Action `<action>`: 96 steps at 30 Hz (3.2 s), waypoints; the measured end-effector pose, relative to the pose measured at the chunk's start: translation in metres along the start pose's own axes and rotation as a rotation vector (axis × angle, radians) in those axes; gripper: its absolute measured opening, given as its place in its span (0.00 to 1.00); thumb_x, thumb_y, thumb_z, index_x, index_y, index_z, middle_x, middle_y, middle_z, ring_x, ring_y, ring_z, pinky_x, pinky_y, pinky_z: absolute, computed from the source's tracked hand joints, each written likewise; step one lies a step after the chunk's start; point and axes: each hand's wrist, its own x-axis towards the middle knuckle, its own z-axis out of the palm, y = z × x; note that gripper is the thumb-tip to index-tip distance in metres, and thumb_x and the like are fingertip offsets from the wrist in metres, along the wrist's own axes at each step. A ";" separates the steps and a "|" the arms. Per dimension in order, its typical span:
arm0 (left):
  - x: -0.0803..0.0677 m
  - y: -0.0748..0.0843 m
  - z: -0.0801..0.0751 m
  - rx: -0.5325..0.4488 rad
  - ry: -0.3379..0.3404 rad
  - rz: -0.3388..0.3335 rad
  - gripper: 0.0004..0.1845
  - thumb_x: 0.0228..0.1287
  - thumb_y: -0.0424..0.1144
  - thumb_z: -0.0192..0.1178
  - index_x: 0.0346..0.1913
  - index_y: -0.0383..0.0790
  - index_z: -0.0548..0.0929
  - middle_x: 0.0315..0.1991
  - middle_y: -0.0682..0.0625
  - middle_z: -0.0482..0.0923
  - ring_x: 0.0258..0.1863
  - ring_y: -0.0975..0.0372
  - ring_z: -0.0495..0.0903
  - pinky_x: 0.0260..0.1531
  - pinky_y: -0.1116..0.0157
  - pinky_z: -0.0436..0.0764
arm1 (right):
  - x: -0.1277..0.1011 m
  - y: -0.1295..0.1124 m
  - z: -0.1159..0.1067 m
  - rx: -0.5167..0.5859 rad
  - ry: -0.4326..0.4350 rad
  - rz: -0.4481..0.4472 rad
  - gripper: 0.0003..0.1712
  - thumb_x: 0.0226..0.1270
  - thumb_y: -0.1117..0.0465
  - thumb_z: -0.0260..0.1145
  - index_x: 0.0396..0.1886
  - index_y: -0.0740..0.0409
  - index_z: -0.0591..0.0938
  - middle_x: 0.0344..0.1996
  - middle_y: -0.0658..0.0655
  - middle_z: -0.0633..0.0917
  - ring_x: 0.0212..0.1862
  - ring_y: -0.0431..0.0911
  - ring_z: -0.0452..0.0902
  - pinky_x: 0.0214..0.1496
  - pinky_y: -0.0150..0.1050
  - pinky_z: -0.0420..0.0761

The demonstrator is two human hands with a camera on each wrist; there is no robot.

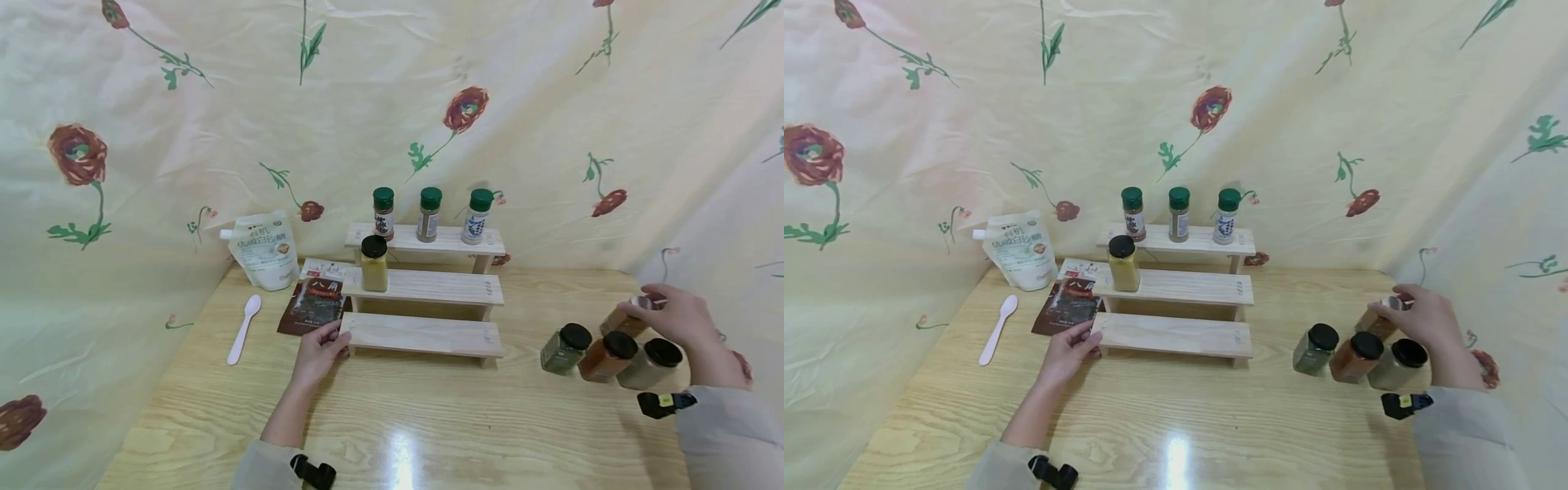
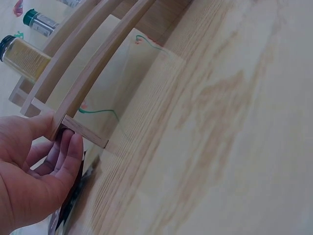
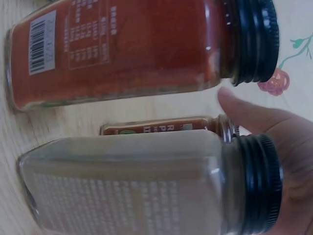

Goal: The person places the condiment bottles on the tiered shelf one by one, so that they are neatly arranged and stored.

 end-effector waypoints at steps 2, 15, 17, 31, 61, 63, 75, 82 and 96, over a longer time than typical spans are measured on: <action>0.000 0.000 0.001 -0.001 0.001 0.000 0.23 0.68 0.28 0.65 0.64 0.24 0.77 0.41 0.41 0.77 0.33 0.66 0.83 0.38 0.66 0.90 | 0.000 0.001 -0.002 -0.027 -0.013 0.002 0.47 0.68 0.38 0.67 0.62 0.79 0.70 0.53 0.85 0.73 0.51 0.76 0.70 0.42 0.69 0.78; -0.001 0.002 0.001 0.006 -0.002 -0.001 0.24 0.68 0.29 0.66 0.64 0.24 0.77 0.41 0.41 0.77 0.32 0.65 0.83 0.37 0.66 0.90 | -0.004 -0.006 -0.001 -0.073 0.055 -0.095 0.38 0.65 0.45 0.73 0.55 0.78 0.79 0.41 0.77 0.81 0.37 0.64 0.77 0.29 0.49 0.79; -0.001 0.002 0.001 0.005 -0.003 0.000 0.24 0.68 0.30 0.66 0.64 0.24 0.77 0.41 0.41 0.77 0.32 0.65 0.83 0.37 0.67 0.90 | -0.004 -0.010 -0.001 -0.060 0.059 -0.091 0.41 0.67 0.44 0.71 0.58 0.79 0.77 0.46 0.81 0.79 0.42 0.69 0.77 0.33 0.58 0.81; 0.000 -0.002 0.000 0.020 0.009 -0.015 0.23 0.68 0.30 0.66 0.64 0.26 0.78 0.41 0.42 0.77 0.32 0.65 0.83 0.36 0.68 0.89 | 0.001 -0.068 -0.009 0.048 0.196 -0.237 0.30 0.68 0.50 0.72 0.57 0.70 0.81 0.40 0.72 0.84 0.40 0.62 0.79 0.23 0.32 0.72; -0.001 0.002 0.001 0.003 -0.003 -0.020 0.25 0.69 0.30 0.65 0.65 0.25 0.75 0.43 0.42 0.76 0.33 0.66 0.83 0.38 0.65 0.90 | 0.001 -0.170 -0.005 0.160 0.275 -0.348 0.23 0.61 0.51 0.78 0.48 0.62 0.87 0.33 0.60 0.86 0.31 0.43 0.73 0.21 0.31 0.71; -0.001 0.002 0.000 0.003 -0.005 -0.022 0.25 0.69 0.30 0.65 0.66 0.24 0.75 0.43 0.42 0.76 0.33 0.66 0.83 0.38 0.65 0.90 | 0.001 -0.176 -0.002 0.186 0.288 -0.356 0.22 0.60 0.53 0.79 0.48 0.62 0.87 0.34 0.61 0.86 0.31 0.44 0.73 0.21 0.29 0.71; -0.002 0.001 0.001 -0.007 -0.008 -0.022 0.25 0.69 0.30 0.65 0.66 0.24 0.75 0.42 0.42 0.76 0.32 0.66 0.83 0.36 0.66 0.90 | 0.001 -0.208 0.017 0.284 0.370 -0.401 0.24 0.55 0.54 0.82 0.46 0.64 0.88 0.37 0.64 0.87 0.35 0.51 0.78 0.31 0.17 0.70; -0.002 0.000 0.001 -0.005 0.001 -0.011 0.25 0.69 0.30 0.65 0.65 0.24 0.76 0.42 0.42 0.76 0.32 0.66 0.83 0.36 0.68 0.89 | 0.004 -0.224 0.028 0.331 0.433 -0.429 0.23 0.51 0.57 0.84 0.43 0.67 0.88 0.32 0.62 0.86 0.31 0.51 0.76 0.30 0.19 0.70; -0.001 0.000 0.000 0.011 0.007 -0.008 0.24 0.68 0.31 0.66 0.65 0.26 0.77 0.42 0.41 0.78 0.32 0.65 0.83 0.35 0.69 0.89 | 0.011 -0.262 0.050 0.434 0.395 -0.424 0.24 0.50 0.57 0.85 0.43 0.66 0.88 0.33 0.61 0.86 0.32 0.49 0.74 0.29 0.21 0.72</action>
